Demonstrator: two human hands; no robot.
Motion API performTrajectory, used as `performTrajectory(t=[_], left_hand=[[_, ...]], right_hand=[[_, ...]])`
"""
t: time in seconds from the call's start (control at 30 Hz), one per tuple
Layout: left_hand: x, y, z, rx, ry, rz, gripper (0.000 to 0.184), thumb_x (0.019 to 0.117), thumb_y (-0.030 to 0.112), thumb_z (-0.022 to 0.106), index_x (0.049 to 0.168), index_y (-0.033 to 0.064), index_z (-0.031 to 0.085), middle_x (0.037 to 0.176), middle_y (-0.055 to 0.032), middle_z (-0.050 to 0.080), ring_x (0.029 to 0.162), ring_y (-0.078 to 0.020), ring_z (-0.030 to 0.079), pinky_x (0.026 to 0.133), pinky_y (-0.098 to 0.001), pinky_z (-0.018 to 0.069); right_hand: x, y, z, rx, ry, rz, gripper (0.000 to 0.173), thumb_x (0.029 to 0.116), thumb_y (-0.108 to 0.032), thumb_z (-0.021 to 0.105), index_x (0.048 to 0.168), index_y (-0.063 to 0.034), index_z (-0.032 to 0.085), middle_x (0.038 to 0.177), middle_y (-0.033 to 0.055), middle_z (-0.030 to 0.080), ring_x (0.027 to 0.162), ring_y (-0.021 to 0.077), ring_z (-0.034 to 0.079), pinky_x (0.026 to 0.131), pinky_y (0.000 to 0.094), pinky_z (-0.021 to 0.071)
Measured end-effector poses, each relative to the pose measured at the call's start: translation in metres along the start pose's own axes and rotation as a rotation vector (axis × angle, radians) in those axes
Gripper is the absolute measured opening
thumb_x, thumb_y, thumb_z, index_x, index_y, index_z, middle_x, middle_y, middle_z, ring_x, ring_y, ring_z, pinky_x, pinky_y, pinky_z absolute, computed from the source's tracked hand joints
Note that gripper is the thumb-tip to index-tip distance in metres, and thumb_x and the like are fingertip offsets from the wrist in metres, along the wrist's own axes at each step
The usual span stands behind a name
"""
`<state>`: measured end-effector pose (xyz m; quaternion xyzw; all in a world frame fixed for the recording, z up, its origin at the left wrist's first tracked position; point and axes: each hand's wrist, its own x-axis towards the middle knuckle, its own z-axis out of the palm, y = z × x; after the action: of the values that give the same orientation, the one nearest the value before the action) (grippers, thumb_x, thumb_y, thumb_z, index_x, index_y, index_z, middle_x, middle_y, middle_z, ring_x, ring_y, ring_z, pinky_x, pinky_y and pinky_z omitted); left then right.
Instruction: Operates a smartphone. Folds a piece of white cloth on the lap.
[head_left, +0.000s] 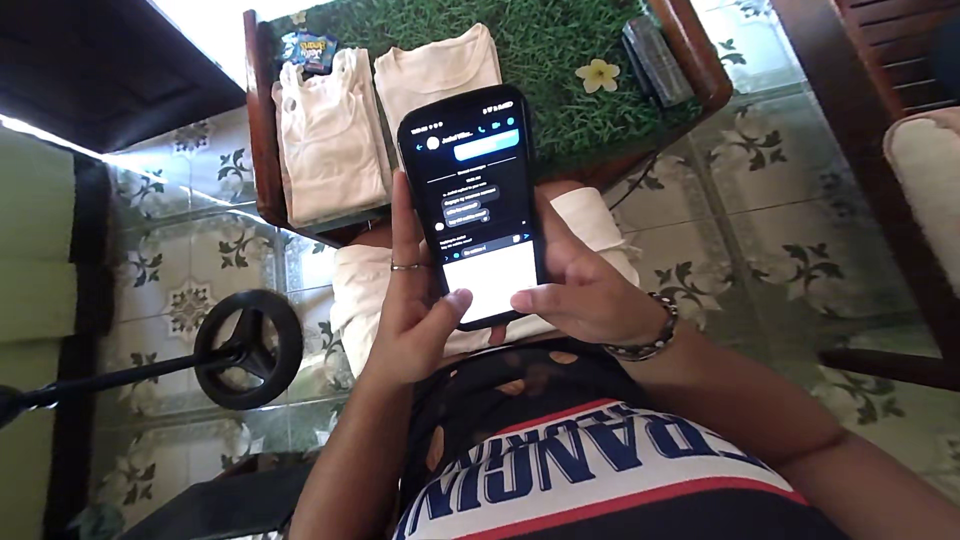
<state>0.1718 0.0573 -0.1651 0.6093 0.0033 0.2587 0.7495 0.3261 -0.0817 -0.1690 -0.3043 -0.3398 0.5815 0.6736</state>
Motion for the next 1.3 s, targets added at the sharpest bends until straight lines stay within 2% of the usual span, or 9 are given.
performTrajectory(t=[0.13,0.27,0.37,0.5,0.7,0.93,1.1,1.17,1.3], left_hand=[[-0.001,-0.001,0.0,-0.007,0.008,-0.003,0.099,0.0881,-0.005,0.054,0.163,0.0327,0.001,0.154,-0.0001,0.045,0.129,-0.0162,0.057,0.101,-0.0374,0.0551],[-0.002,0.0,0.0,0.002,0.007,-0.005,0.1,0.0871,-0.004,0.055,0.163,0.0332,0.002,0.154,0.001,0.045,0.129,-0.0152,0.057,0.101,-0.036,0.0552],[-0.002,0.0,0.0,-0.002,0.0,-0.004,0.099,0.089,-0.001,0.058,0.163,0.0336,0.002,0.154,0.0012,0.045,0.128,-0.0157,0.058,0.102,-0.0363,0.055],[-0.001,0.0,0.001,0.022,0.001,0.012,0.096,0.091,-0.006,0.052,0.163,0.032,0.0,0.154,-0.0005,0.045,0.128,-0.0167,0.058,0.101,-0.0373,0.0552],[0.002,-0.001,0.013,0.061,0.194,0.032,0.089,0.089,-0.004,0.058,0.158,0.028,0.013,0.143,0.0017,0.054,0.122,-0.0162,0.062,0.098,-0.0381,0.0577],[0.008,-0.003,0.022,0.13,0.365,0.046,0.082,0.0887,-0.007,0.063,0.151,0.0209,0.018,0.13,0.0018,0.062,0.115,-0.0142,0.066,0.095,-0.0355,0.0594],[0.004,-0.003,0.017,0.091,0.314,0.031,0.081,0.0878,-0.005,0.056,0.154,0.0245,0.018,0.135,0.0024,0.059,0.118,-0.0143,0.064,0.095,-0.0371,0.0585],[0.002,-0.003,0.015,0.076,0.281,0.02,0.086,0.0866,-0.004,0.056,0.156,0.0265,0.015,0.14,0.0028,0.056,0.121,-0.0144,0.062,0.097,-0.038,0.0577],[-0.001,-0.005,0.013,0.063,0.213,0.022,0.093,0.0864,-0.003,0.059,0.159,0.0285,0.01,0.145,0.0025,0.051,0.124,-0.0149,0.06,0.098,-0.0376,0.0572]], right_hand=[[0.0,0.0,-0.002,0.014,-0.022,0.006,0.087,0.0927,0.008,0.048,0.16,-0.03,0.009,0.139,0.011,0.055,0.112,0.0285,0.068,0.077,0.044,0.0651],[0.0,-0.001,0.003,-0.109,0.061,0.035,0.092,0.0908,0.012,0.054,0.16,-0.028,0.008,0.134,0.0091,0.058,0.101,0.0251,0.072,0.072,0.0391,0.0667],[0.001,0.001,0.001,-0.048,0.048,0.013,0.082,0.0975,0.006,0.051,0.16,-0.0291,0.01,0.134,0.0108,0.059,0.102,0.0267,0.072,0.071,0.039,0.0661],[0.002,0.002,0.001,0.015,0.028,-0.006,0.076,0.0989,0.003,0.046,0.159,-0.0313,0.014,0.133,0.0097,0.059,0.104,0.0258,0.071,0.072,0.0381,0.0654],[0.003,0.006,0.003,0.056,0.044,-0.023,0.063,0.1027,-0.005,0.038,0.158,-0.0305,0.022,0.132,0.0093,0.06,0.105,0.0239,0.07,0.071,0.0368,0.0646],[0.001,0.011,0.006,-0.015,0.006,-0.043,0.076,0.0994,-0.002,0.049,0.161,-0.0307,0.014,0.137,0.0078,0.056,0.11,0.0229,0.068,0.078,0.0369,0.0644],[0.001,0.01,0.004,0.026,0.004,-0.014,0.076,0.0972,0.002,0.04,0.161,-0.0303,0.014,0.139,0.0094,0.055,0.111,0.025,0.067,0.078,0.0402,0.0646],[0.002,0.008,0.004,0.025,0.025,-0.004,0.075,0.0956,0.004,0.037,0.16,-0.0293,0.017,0.137,0.0101,0.056,0.109,0.0257,0.069,0.074,0.0411,0.065],[0.002,0.007,0.004,0.043,0.026,0.012,0.075,0.0958,0.002,0.039,0.159,-0.0307,0.017,0.136,0.01,0.057,0.108,0.0259,0.068,0.076,0.0418,0.0646]])
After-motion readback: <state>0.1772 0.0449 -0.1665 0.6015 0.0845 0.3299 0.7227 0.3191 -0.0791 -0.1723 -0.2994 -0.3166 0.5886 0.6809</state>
